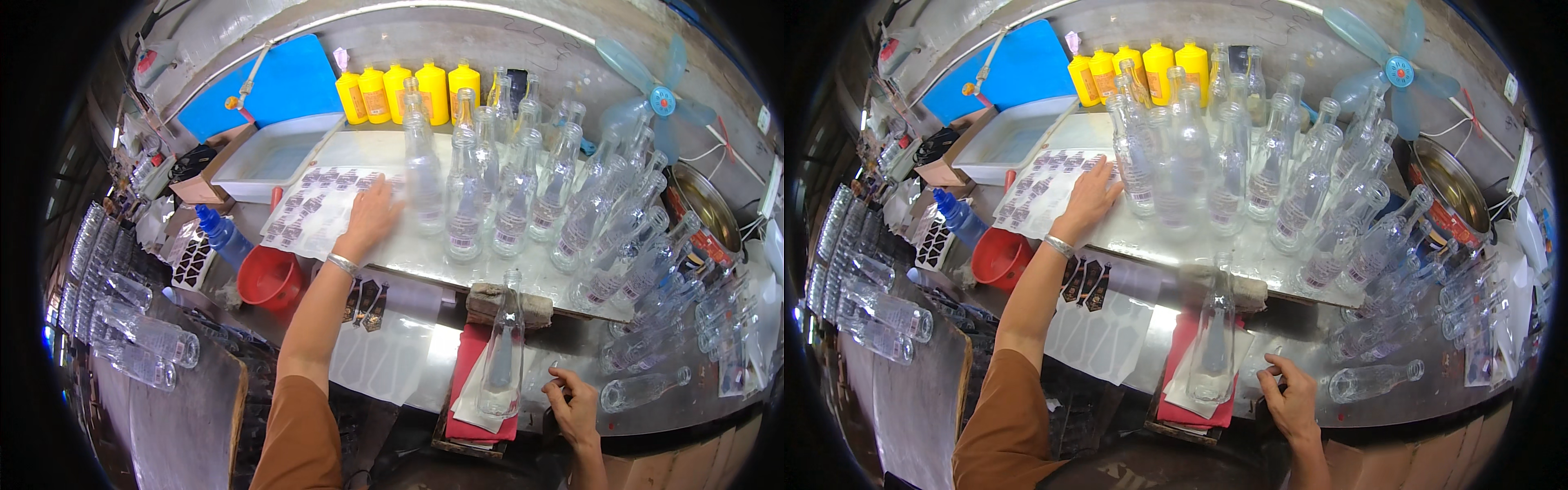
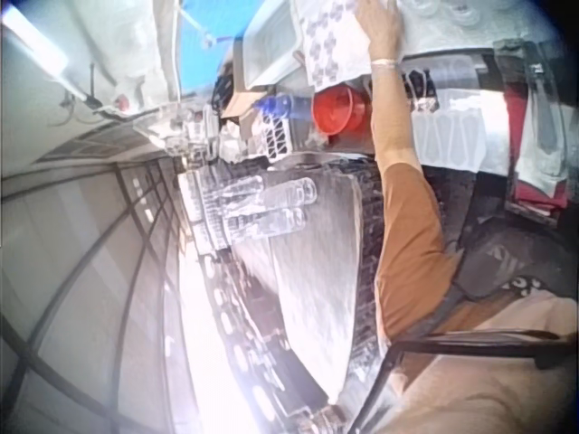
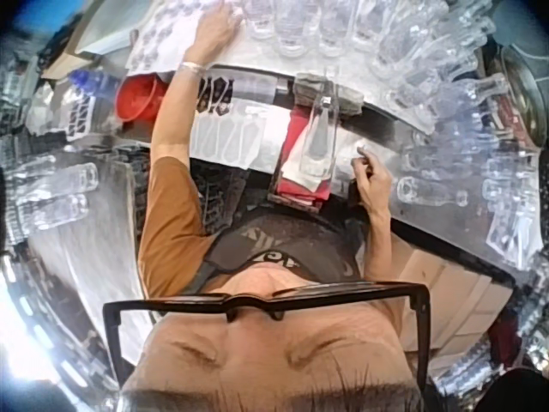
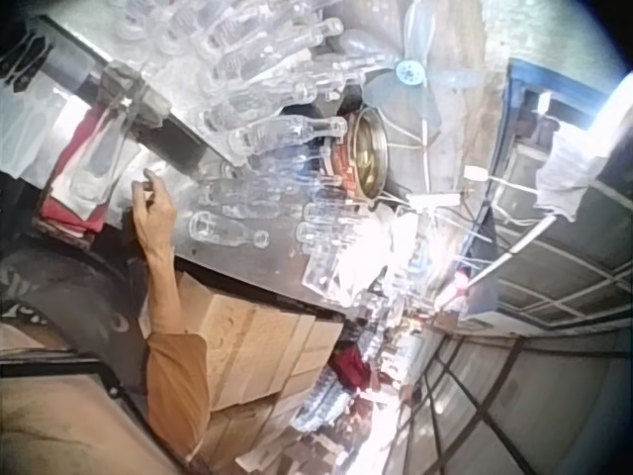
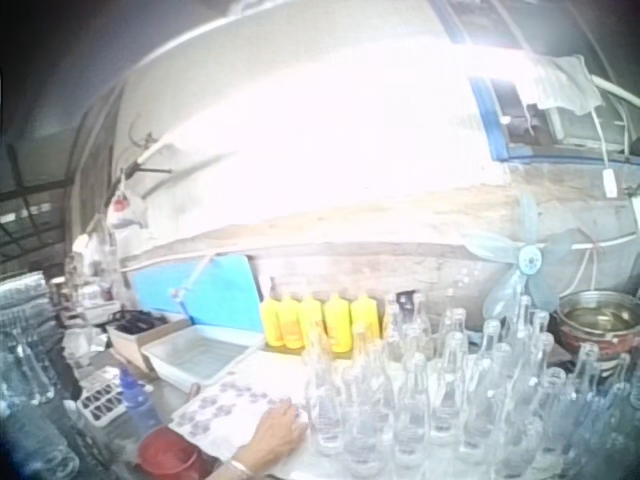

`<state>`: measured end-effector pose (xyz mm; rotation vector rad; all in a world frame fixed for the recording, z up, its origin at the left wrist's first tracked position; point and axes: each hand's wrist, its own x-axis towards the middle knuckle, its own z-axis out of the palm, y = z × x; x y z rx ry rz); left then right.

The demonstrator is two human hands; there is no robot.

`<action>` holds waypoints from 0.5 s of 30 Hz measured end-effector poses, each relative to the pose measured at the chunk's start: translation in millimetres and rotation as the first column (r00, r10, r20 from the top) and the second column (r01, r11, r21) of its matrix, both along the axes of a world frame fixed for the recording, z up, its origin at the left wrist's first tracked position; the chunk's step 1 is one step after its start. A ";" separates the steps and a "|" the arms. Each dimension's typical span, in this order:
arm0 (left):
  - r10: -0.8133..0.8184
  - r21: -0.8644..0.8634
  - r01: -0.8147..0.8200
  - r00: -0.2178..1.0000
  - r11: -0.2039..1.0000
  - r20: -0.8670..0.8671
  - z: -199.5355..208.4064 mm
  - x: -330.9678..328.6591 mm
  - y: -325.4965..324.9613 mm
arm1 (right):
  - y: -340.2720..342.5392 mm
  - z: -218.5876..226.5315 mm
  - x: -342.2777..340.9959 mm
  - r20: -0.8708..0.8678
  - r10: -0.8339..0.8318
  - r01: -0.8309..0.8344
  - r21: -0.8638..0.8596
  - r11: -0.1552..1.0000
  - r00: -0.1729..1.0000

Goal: The person repeatedly picks clear plastic bottles, places each into a clear plastic sleeve, and applies a printed label to the sleeve using a handheld applicator. The labeled bottles are set aside on the counter. The process is repeated for multiple bottles in a continuous sequence.

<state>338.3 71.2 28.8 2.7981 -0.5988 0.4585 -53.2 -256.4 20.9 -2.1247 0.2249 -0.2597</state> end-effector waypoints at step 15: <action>-0.094 0.015 0.093 0.993 0.996 0.078 17.6 -146.4 31.9 | 0.8 -1.7 -16.9 0.036 0.067 -0.068 0.016 0.998 0.997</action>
